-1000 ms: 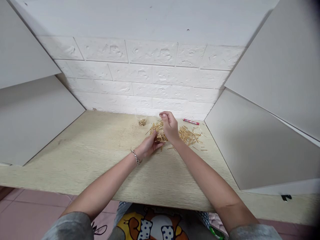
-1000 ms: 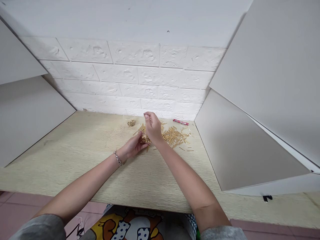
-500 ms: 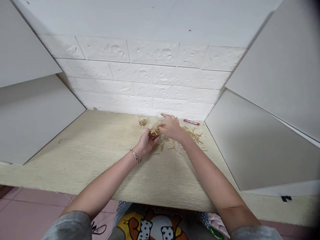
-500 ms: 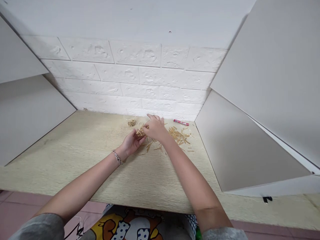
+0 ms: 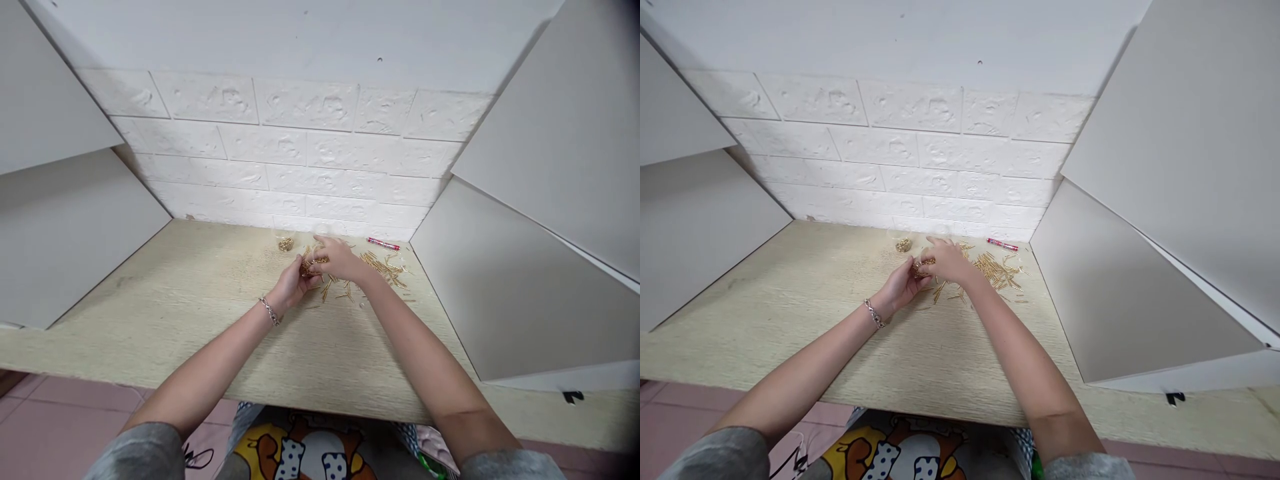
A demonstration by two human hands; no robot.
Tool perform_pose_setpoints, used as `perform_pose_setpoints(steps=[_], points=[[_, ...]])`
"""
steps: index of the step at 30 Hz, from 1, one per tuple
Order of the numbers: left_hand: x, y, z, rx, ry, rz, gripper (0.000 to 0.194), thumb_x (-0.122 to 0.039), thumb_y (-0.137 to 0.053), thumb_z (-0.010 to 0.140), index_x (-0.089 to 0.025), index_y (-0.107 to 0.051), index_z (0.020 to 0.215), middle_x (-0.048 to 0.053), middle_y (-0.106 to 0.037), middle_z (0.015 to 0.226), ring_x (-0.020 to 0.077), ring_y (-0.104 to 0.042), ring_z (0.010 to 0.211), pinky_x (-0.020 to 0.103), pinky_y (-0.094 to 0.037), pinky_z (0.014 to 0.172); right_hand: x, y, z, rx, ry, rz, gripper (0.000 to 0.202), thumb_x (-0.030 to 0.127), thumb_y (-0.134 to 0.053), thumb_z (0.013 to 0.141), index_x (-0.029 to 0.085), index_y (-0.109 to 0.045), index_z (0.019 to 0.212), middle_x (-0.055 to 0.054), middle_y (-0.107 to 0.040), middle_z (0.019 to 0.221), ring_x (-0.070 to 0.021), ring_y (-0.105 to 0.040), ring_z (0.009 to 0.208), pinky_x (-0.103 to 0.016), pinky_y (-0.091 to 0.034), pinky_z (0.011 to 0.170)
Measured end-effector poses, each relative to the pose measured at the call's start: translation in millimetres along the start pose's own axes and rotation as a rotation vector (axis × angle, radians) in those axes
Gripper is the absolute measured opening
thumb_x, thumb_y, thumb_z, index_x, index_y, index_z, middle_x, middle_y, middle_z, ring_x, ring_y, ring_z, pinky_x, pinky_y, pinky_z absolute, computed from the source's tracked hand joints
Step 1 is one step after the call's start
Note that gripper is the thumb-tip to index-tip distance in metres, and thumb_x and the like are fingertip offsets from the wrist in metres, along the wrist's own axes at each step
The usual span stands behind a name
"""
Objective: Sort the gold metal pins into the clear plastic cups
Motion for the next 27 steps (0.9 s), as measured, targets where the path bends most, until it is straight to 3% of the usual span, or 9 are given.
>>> perform_pose_setpoints(steps=[3, 8, 13, 17, 22, 27], points=[[1.3, -1.3, -0.7, 0.012, 0.017, 0.003, 0.026, -0.028, -0.038, 0.089, -0.012, -0.057, 0.079, 0.003, -0.059, 0.067, 0.0082, -0.056, 0.058, 0.019, -0.050, 0.055, 2.3, 3.1, -3.0, 0.029, 0.007, 0.038, 0.022, 0.033, -0.053, 0.078, 0.027, -0.069, 0.092, -0.005, -0.034, 0.139, -0.0273, -0.030, 0.126, -0.048, -0.023, 0.100], [0.5, -1.9, -0.9, 0.019, 0.006, 0.012, 0.024, -0.030, -0.043, 0.087, -0.011, -0.058, 0.087, 0.006, -0.061, 0.076, 0.0101, -0.058, 0.063, 0.021, -0.051, 0.056, -3.6, 14.3, -3.3, -0.076, -0.068, -0.043, 0.023, 0.032, -0.048, 0.079, 0.028, -0.069, 0.087, -0.003, -0.036, 0.138, -0.0296, -0.029, 0.126, -0.055, -0.016, 0.100], [1.9, -1.3, 1.4, 0.030, 0.020, 0.048, 0.028, -0.031, -0.039, 0.088, -0.011, -0.059, 0.087, 0.007, -0.062, 0.077, 0.0103, -0.057, 0.064, 0.020, -0.050, 0.055, -5.0, 5.4, -2.2, 0.010, -0.059, -0.018, 0.027, 0.022, -0.045, 0.078, 0.027, -0.069, 0.090, -0.001, -0.037, 0.137, -0.0273, -0.031, 0.125, -0.049, -0.022, 0.101], [0.8, -2.2, 1.1, 0.041, 0.010, 0.046, 0.026, -0.031, -0.041, 0.087, -0.012, -0.058, 0.092, 0.007, -0.062, 0.084, 0.0110, -0.058, 0.068, 0.021, -0.051, 0.057, -9.5, 15.2, -4.5, -0.042, -0.100, -0.041, 0.027, 0.025, -0.043, 0.080, 0.025, -0.069, 0.083, -0.001, -0.037, 0.137, -0.0283, -0.032, 0.124, -0.052, -0.021, 0.100], [-0.5, -3.2, 1.3, 0.046, 0.010, 0.046, 0.029, -0.031, -0.038, 0.089, -0.011, -0.059, 0.088, 0.007, -0.062, 0.081, 0.0107, -0.058, 0.065, 0.021, -0.051, 0.056, -4.9, 7.8, -5.8, 0.049, -0.048, -0.005, 0.023, 0.028, -0.046, 0.080, 0.027, -0.067, 0.090, -0.002, -0.036, 0.138, -0.0269, -0.031, 0.126, -0.049, -0.024, 0.101], [-3.7, -1.0, 3.9, 0.035, 0.012, 0.029, 0.026, -0.029, -0.039, 0.089, -0.012, -0.058, 0.094, 0.007, -0.063, 0.084, 0.0112, -0.060, 0.069, 0.020, -0.051, 0.056, -1.6, 18.5, -8.0, -0.035, -0.056, -0.001, 0.026, 0.034, -0.044, 0.084, 0.025, -0.068, 0.087, -0.004, -0.036, 0.138, -0.0258, -0.029, 0.127, -0.049, -0.021, 0.102]])
Point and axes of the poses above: each hand's wrist, its own z-axis towards the middle knuckle, its own y-axis out of the back of the hand, x = y × z, the point moved 9 cm from there along z, towards the middle knuckle
